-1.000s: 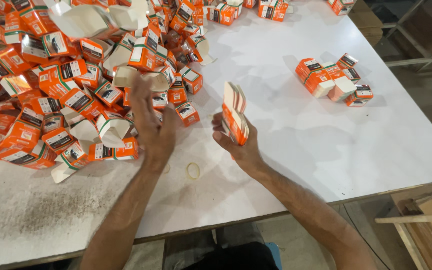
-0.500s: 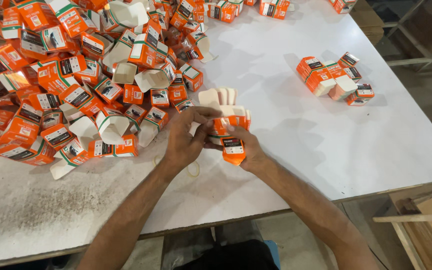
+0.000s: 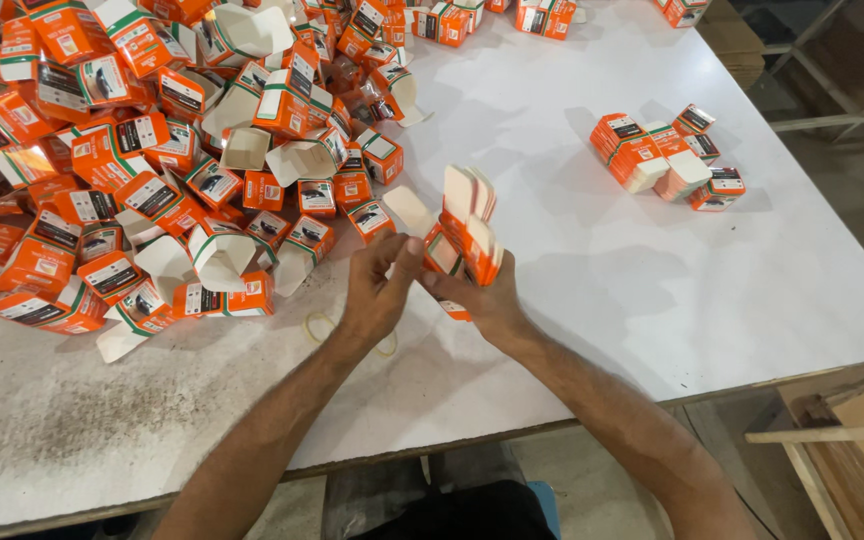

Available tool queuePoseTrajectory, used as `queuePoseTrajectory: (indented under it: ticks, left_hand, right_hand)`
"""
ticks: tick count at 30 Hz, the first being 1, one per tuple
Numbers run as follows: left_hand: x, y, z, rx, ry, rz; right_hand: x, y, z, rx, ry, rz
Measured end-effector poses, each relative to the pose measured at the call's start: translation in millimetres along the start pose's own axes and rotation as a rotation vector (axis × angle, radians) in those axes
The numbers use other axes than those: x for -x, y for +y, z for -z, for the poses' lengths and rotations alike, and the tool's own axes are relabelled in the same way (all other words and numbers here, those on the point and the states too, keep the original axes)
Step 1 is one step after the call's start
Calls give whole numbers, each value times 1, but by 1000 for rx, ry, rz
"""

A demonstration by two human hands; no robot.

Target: The person folds flat pre-cut cardboard box blanks into small orange product boxes at a work table. They repeatedly pick up a folded stack of blanks, crease and tuck the flaps to form each box, and place finished boxes onto the table beside a large pile of completed boxes.

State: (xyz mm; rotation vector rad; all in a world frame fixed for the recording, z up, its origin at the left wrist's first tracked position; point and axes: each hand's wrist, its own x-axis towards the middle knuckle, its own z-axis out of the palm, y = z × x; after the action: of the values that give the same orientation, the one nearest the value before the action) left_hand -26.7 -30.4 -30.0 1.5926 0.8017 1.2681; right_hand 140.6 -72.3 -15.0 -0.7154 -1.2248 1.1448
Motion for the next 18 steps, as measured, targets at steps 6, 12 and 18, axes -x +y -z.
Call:
queuePoseTrajectory:
  ticks: [6,12,18]
  left_hand:
    - [-7,0,-1,516,154,49]
    - [-6,23,-7,490,108,81]
    - [4,18,-8,227,18,-224]
  right_hand:
    - [9,-14,-9,349,-49,148]
    - [7,-3,-7,242,-118,167]
    - [-4,7,7,-365,-45,-212]
